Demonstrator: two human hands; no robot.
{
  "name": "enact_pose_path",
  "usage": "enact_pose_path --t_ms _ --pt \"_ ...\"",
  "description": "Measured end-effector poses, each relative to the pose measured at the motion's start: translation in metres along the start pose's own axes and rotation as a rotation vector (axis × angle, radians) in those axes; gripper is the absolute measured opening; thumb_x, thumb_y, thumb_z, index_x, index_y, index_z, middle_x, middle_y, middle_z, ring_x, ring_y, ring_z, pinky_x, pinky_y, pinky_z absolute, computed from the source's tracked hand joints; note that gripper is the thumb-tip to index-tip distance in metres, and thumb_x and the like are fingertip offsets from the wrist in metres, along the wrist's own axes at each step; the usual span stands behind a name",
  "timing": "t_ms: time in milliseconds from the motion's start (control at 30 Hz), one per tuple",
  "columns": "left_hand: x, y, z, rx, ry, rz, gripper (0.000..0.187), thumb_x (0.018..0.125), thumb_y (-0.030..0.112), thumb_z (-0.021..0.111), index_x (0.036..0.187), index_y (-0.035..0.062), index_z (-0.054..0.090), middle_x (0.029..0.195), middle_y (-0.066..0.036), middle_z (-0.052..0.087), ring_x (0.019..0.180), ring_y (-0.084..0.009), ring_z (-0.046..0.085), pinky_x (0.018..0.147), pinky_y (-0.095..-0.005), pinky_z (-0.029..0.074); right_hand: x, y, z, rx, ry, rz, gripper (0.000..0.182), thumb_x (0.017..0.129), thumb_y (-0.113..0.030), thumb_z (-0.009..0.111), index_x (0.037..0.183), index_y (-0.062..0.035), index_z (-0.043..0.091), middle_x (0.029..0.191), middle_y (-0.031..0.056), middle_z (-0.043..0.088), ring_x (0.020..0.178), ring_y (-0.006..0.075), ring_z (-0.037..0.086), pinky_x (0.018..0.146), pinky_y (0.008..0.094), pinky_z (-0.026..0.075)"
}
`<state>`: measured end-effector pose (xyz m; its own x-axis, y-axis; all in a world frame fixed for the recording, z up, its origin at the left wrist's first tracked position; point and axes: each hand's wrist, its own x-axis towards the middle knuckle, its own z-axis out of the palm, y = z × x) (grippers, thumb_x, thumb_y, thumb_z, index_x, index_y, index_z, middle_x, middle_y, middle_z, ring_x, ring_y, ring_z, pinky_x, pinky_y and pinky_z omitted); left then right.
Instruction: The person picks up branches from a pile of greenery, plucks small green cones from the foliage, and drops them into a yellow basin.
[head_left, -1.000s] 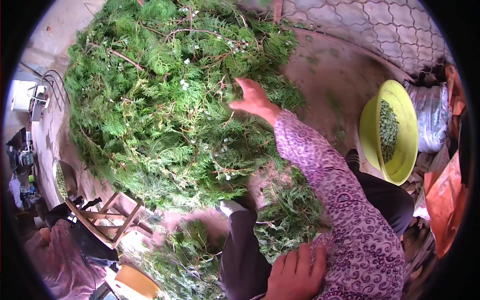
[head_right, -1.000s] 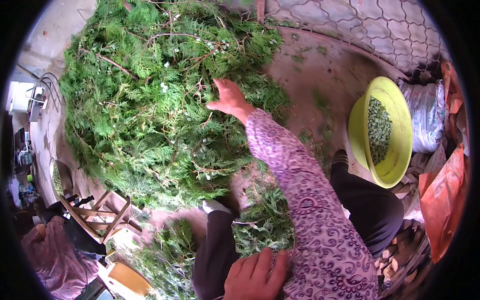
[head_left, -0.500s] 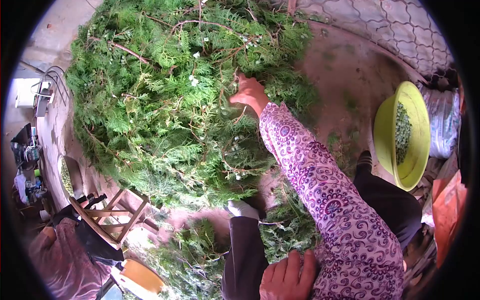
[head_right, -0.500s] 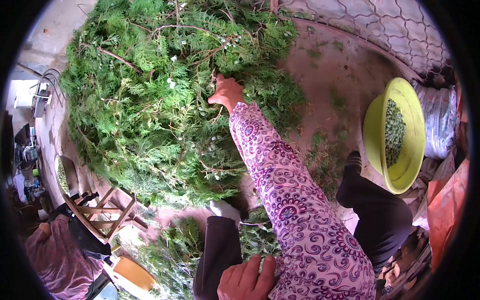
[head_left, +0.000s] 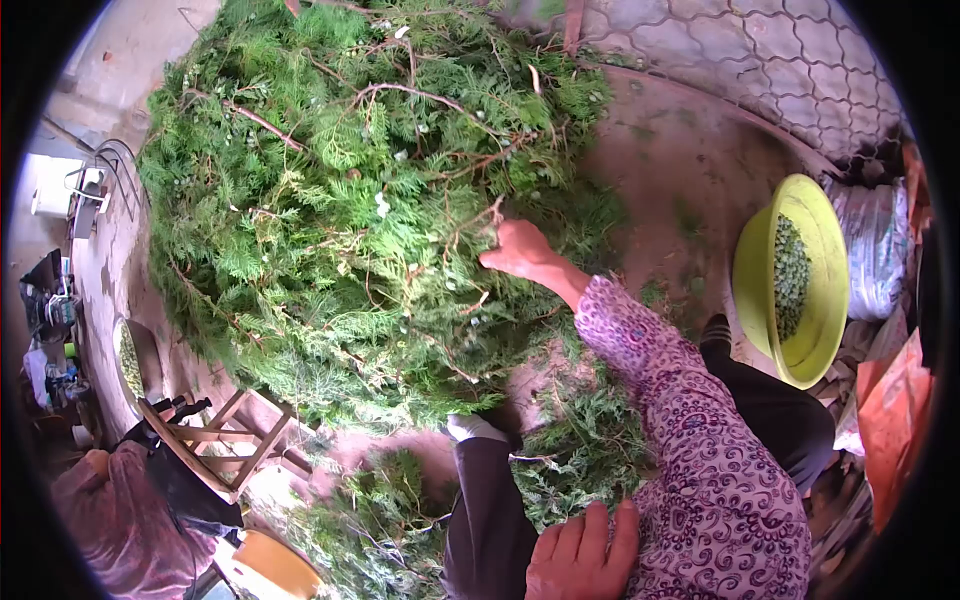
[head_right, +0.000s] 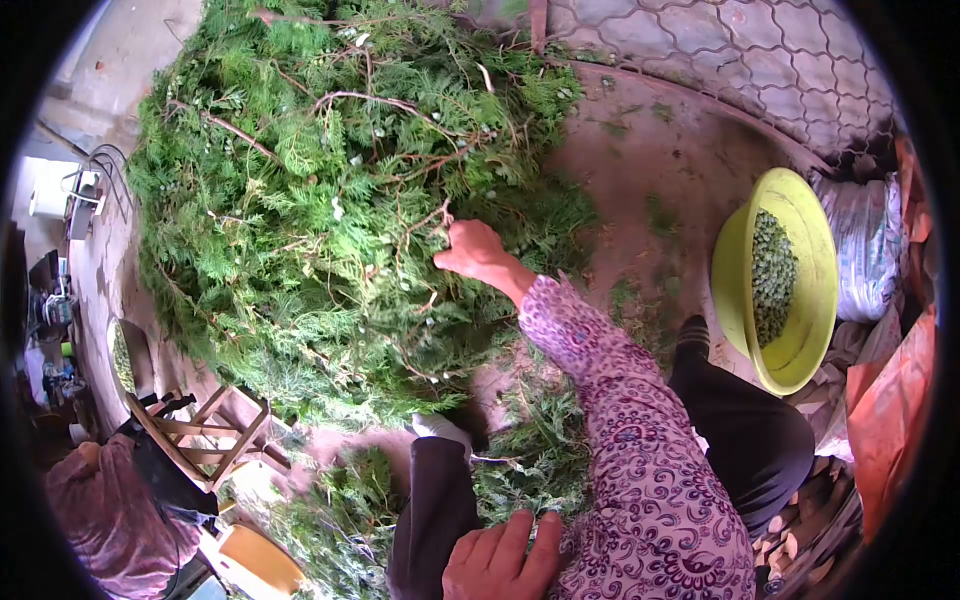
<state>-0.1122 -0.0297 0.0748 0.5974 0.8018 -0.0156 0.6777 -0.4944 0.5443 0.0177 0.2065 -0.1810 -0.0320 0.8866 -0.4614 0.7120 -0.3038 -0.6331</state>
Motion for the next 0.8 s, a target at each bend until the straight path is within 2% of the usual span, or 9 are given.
enact_pose_path --t_ms 167,233,300,367,467,533,633,767,800 --pt "0.005 0.007 0.002 -0.012 -0.017 0.027 0.027 0.073 0.013 0.055 0.099 0.0047 0.056 0.089 -0.013 0.056 0.071 -0.0221 0.054 0.061 -0.0322 0.042 -0.051 0.054 -0.013 -0.095 -0.011 -0.037 0.037 0.059 -0.033 0.065 0.063 0.0033 0.058 0.058 0.0198 0.055 0.056 0.0313 0.057 0.059 0.0392 0.047" --pt "0.005 0.012 0.005 -0.029 -0.021 0.038 0.028 0.072 0.013 0.054 0.099 0.0049 0.056 0.089 -0.013 0.056 0.072 -0.0223 0.054 0.062 -0.0326 0.043 -0.082 0.096 -0.008 -0.195 0.035 -0.109 0.037 0.058 -0.031 0.065 0.075 0.0018 0.06 0.063 0.0198 0.057 0.062 0.0349 0.058 0.062 0.042 0.047" --pt "0.006 0.014 0.007 -0.033 -0.023 0.051 0.029 0.072 0.014 0.054 0.099 0.005 0.056 0.09 -0.013 0.056 0.072 -0.0224 0.054 0.062 -0.0328 0.043 -0.116 0.129 -0.016 -0.275 0.001 -0.047 0.046 0.059 -0.031 0.064 0.094 -0.0018 0.06 0.063 0.0212 0.056 0.066 0.0379 0.057 0.062 0.0432 0.047" --pt "0.004 0.017 0.011 -0.035 -0.028 0.067 0.029 0.072 0.014 0.054 0.1 0.0051 0.056 0.09 -0.013 0.056 0.072 -0.0225 0.054 0.062 -0.0331 0.043 -0.153 0.177 -0.025 -0.372 -0.025 0.038 0.056 0.056 -0.028 0.066 0.108 -0.0104 0.056 0.07 0.0188 0.058 0.072 0.0359 0.058 0.066 0.044 0.047" --pt "0.004 0.021 0.014 -0.037 -0.033 0.084 0.03 0.072 0.015 0.054 0.1 0.0052 0.056 0.09 -0.013 0.056 0.072 -0.0225 0.054 0.063 -0.0334 0.043 -0.194 0.223 -0.052 -0.434 -0.047 0.197 0.055 0.052 -0.027 0.07 0.104 -0.0132 0.058 0.078 0.0163 0.061 0.078 0.0335 0.059 0.069 0.0442 0.047" --pt "0.002 0.025 0.017 -0.038 -0.038 0.093 0.03 0.072 0.015 0.054 0.101 0.0053 0.056 0.09 -0.013 0.056 0.073 -0.0226 0.054 0.064 -0.0337 0.043 -0.201 0.223 -0.074 -0.467 -0.256 0.267 0.059 0.048 -0.025 0.074 0.104 -0.0139 0.058 0.08 0.0147 0.061 0.082 0.0331 0.059 0.07 0.0435 0.047" --pt "0.002 0.03 0.019 -0.034 -0.049 0.098 0.031 0.072 0.016 0.054 0.101 0.0055 0.056 0.091 -0.013 0.056 0.073 -0.0227 0.054 0.064 -0.034 0.043 -0.179 0.158 -0.097 -0.67 -0.212 0.132 0.061 0.047 -0.026 0.076 0.103 -0.0125 0.058 0.084 0.0142 0.061 0.085 0.0325 0.058 0.071 0.0421 0.046" --pt "0.005 0.027 0.02 -0.011 -0.074 0.086 0.032 0.072 0.017 0.054 0.102 0.0056 0.055 0.091 -0.013 0.056 0.073 -0.0228 0.054 0.065 -0.0344 0.043 -0.117 0.094 -0.108 -0.55 -0.133 -0.197 0.072 0.052 -0.029 0.075 0.115 -0.0065 0.05 0.095 0.0195 0.055 0.087 0.0339 0.055 0.075 0.041 0.043" --pt "0.006 0.024 0.02 0.0 -0.08 0.068 0.031 0.073 0.017 0.054 0.102 0.0055 0.055 0.091 -0.012 0.056 0.073 -0.0228 0.054 0.065 -0.0342 0.043 -0.096 0.07 -0.107 -0.519 -0.153 -0.157 0.074 0.054 -0.029 0.074 0.119 -0.0062 0.046 0.097 0.0202 0.054 0.089 0.0335 0.054 0.078 0.0413 0.043"
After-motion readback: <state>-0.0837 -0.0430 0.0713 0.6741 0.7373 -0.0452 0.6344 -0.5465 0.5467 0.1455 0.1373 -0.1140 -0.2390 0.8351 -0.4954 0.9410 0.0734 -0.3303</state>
